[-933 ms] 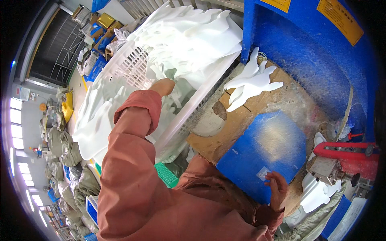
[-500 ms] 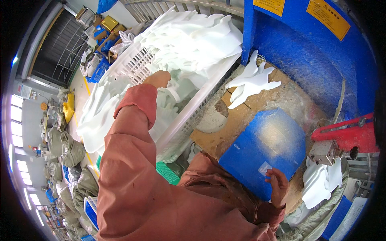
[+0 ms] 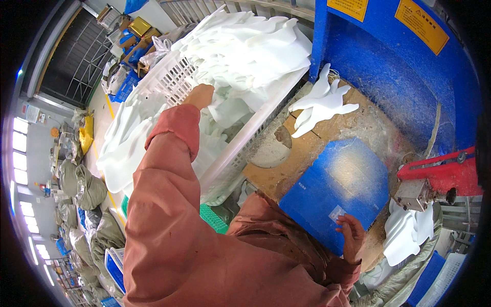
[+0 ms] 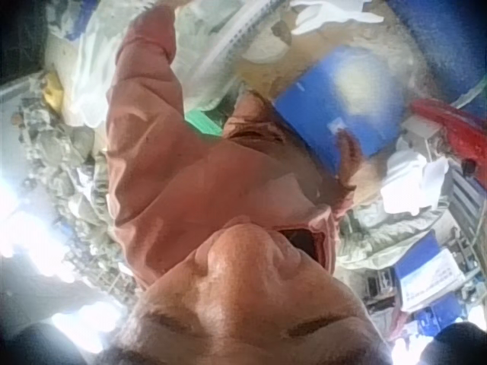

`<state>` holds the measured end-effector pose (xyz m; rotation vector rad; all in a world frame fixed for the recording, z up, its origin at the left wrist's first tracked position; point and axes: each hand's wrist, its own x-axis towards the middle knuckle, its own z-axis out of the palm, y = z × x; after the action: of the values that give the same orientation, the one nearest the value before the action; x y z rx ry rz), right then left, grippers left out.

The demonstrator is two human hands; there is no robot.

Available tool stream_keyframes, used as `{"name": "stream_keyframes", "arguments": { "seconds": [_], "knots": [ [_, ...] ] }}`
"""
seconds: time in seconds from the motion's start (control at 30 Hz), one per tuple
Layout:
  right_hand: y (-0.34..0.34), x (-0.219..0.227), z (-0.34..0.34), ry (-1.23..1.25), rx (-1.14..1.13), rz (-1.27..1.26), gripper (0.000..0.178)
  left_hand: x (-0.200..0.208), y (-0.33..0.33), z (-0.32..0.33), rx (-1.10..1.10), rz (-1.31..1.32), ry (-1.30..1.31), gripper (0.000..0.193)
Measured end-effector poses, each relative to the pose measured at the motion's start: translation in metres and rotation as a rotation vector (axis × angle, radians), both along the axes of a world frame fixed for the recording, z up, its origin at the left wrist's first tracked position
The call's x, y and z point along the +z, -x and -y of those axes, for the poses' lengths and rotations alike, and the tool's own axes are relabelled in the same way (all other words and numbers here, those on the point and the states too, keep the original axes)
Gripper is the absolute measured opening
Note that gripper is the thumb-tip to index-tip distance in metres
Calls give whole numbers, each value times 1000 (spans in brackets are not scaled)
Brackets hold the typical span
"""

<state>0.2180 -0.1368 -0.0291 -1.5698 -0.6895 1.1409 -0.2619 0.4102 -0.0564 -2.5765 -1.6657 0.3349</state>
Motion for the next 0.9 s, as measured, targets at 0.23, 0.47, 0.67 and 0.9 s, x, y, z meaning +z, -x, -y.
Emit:
{"name": "stream_keyframes", "arguments": {
  "seconds": [0.23,0.47,0.67,0.9],
  "knots": [
    [0,-1,-1,-8,13,-3,27,0,6,-6,-8,-9,8,22],
    [-1,-5,1,2,27,-10,29,-15,16,-12,-19,-35,100,33],
    [-2,-7,1,25,35,-17,29,17,0,7,-135,306,101,47],
    [18,36,-11,-142,77,7,29,102,-36,26,295,144,471,47]
  ]
}}
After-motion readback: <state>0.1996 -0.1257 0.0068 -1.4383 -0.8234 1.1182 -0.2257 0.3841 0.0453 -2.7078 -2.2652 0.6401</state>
